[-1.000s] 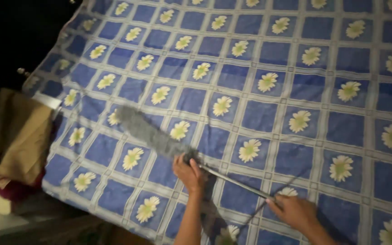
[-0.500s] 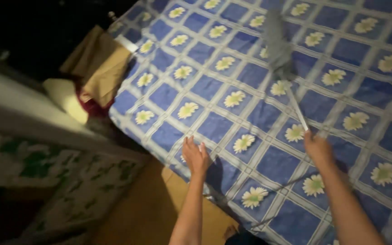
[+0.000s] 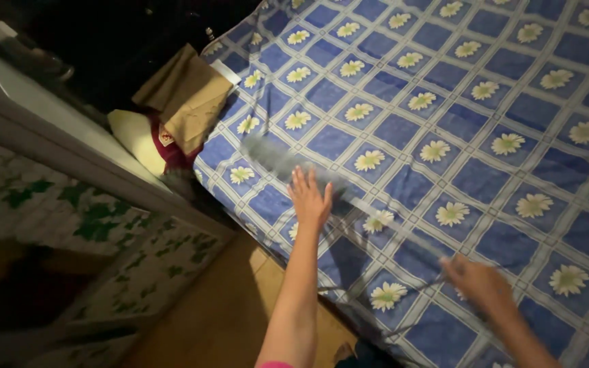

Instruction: Dusting a bed surface and nearby items with a handheld duster.

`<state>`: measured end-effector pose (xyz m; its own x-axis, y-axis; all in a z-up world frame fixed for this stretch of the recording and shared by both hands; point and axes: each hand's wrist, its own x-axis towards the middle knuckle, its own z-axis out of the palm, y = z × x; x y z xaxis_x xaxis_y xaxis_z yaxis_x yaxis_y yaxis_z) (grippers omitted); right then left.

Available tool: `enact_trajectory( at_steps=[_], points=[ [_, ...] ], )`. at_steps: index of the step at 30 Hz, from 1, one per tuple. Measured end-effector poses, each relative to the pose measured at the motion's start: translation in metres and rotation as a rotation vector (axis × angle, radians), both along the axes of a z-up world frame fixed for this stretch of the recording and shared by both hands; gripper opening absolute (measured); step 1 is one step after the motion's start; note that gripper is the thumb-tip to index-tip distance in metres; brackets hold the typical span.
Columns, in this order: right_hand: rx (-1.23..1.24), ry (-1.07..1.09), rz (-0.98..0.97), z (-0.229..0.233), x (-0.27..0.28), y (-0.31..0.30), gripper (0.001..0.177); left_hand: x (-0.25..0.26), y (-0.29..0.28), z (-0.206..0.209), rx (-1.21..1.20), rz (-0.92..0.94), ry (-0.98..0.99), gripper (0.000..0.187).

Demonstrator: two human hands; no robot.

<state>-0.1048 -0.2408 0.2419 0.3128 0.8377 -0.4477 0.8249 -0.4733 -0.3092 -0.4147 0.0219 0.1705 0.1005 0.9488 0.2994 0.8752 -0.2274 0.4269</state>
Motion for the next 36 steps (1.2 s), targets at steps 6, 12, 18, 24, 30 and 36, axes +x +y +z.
enact_trajectory(
  at_steps=[6,12,18,24,30,36],
  points=[
    [0.194,-0.098,-0.333,-0.028,0.085,0.055,0.069,0.007,0.005,0.046,0.097,-0.026,0.0,0.076],
    [0.283,-0.088,-0.359,-0.144,0.083,0.063,0.071,0.011,0.002,0.054,0.026,-0.038,0.014,0.079],
    [0.086,0.105,0.031,-0.06,-0.025,-0.004,0.053,0.047,0.015,0.038,-0.019,-0.051,0.117,0.08],
    [-0.015,-0.023,0.077,-0.005,0.015,-0.001,0.05,0.101,0.025,0.053,-0.056,-0.153,0.051,0.08],
    [0.145,-0.026,-0.582,-0.065,0.138,-0.003,0.063,0.146,0.032,0.025,-0.047,-0.254,0.085,0.08],
    [0.405,-0.065,-0.994,-0.194,0.247,-0.023,0.062,0.192,0.031,-0.005,-0.053,-0.363,0.12,0.077]
  ],
)
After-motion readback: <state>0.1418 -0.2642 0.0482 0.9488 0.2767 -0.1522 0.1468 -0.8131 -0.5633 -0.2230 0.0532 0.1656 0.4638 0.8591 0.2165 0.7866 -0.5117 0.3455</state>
